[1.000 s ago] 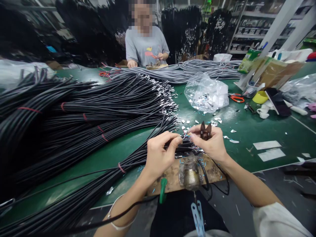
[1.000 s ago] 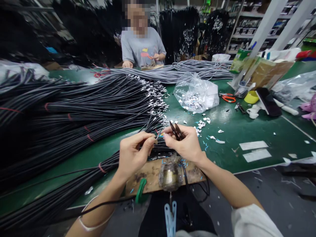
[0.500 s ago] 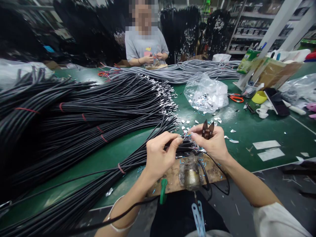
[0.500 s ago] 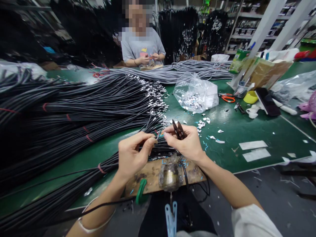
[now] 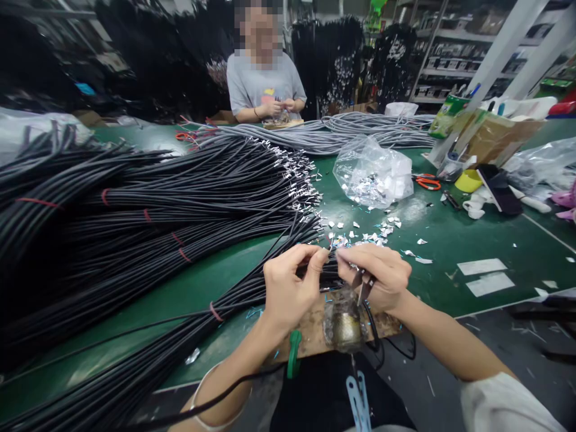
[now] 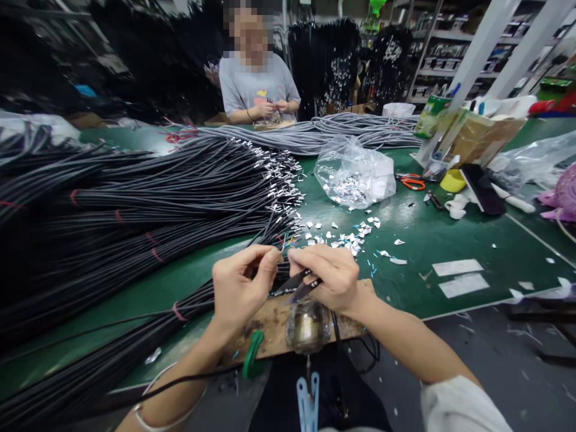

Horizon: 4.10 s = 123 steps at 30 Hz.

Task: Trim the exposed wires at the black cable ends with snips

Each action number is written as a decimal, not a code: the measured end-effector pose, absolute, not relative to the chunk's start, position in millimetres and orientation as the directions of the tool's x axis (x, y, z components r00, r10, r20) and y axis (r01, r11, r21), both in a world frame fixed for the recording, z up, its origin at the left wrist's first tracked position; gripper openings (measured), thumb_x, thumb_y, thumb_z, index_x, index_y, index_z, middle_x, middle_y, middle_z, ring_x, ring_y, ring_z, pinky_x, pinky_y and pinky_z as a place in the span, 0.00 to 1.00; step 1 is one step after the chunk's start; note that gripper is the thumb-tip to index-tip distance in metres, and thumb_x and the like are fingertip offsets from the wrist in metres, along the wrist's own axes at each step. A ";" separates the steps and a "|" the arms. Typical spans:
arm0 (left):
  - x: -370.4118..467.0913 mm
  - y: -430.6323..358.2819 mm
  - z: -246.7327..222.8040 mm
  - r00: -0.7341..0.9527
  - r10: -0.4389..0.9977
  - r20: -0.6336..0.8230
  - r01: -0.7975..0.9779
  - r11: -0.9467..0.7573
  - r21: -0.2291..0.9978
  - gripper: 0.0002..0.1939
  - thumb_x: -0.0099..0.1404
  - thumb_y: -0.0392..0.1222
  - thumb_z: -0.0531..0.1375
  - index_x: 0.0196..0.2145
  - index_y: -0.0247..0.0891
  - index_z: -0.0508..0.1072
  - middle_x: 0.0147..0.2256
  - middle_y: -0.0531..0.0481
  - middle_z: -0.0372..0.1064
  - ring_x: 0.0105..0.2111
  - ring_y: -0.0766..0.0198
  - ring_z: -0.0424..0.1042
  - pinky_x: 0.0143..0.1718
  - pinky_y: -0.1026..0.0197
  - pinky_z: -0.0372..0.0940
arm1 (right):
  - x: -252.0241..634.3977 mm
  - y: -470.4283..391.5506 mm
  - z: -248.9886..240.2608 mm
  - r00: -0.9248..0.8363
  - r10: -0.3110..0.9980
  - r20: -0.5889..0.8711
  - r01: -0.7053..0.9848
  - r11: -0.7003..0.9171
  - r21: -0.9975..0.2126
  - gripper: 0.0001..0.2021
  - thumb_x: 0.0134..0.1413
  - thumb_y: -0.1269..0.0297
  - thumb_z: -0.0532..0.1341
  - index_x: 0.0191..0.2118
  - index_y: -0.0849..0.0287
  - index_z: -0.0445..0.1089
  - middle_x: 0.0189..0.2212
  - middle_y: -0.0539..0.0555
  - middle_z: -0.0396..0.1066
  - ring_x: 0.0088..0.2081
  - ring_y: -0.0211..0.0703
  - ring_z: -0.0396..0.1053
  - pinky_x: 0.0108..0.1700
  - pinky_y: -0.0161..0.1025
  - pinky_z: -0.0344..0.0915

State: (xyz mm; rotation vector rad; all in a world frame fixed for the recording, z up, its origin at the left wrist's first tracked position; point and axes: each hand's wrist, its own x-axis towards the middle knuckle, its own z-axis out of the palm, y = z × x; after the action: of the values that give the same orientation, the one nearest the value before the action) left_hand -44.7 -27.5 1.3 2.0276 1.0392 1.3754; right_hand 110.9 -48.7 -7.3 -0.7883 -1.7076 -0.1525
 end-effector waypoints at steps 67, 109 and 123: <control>-61.8 20.3 -18.9 0.235 0.901 0.364 0.610 -0.428 0.667 0.11 0.59 0.40 0.59 0.40 0.37 0.73 0.38 0.44 0.71 0.37 0.57 0.71 0.41 0.55 0.67 | 130.6 -43.0 15.5 -0.204 0.800 0.564 0.779 0.482 -0.402 0.11 0.57 0.70 0.54 0.42 0.56 0.72 0.33 0.51 0.72 0.31 0.37 0.68 0.31 0.34 0.59; -42.8 -18.6 4.4 0.053 0.648 0.760 0.473 -0.687 0.553 0.02 0.56 0.34 0.63 0.26 0.35 0.74 0.24 0.53 0.71 0.24 0.70 0.68 0.26 0.67 0.64 | 110.1 -47.4 6.5 -0.117 0.821 0.559 0.597 0.508 -0.621 0.13 0.62 0.63 0.53 0.47 0.61 0.69 0.39 0.55 0.72 0.39 0.40 0.69 0.44 0.40 0.65; -44.9 -19.1 3.8 0.083 0.715 0.695 0.421 -0.657 0.626 0.02 0.58 0.36 0.63 0.30 0.35 0.75 0.24 0.53 0.71 0.23 0.71 0.68 0.27 0.67 0.64 | 110.0 -47.9 6.5 -0.069 0.812 0.579 0.621 0.490 -0.612 0.12 0.61 0.65 0.55 0.45 0.62 0.73 0.33 0.54 0.73 0.33 0.37 0.68 0.35 0.36 0.64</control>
State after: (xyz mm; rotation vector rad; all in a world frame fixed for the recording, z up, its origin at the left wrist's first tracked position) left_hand -44.9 -19.1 3.8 2.0992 1.1386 1.6011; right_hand 110.0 -47.9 6.5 -1.2129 -1.7747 0.2493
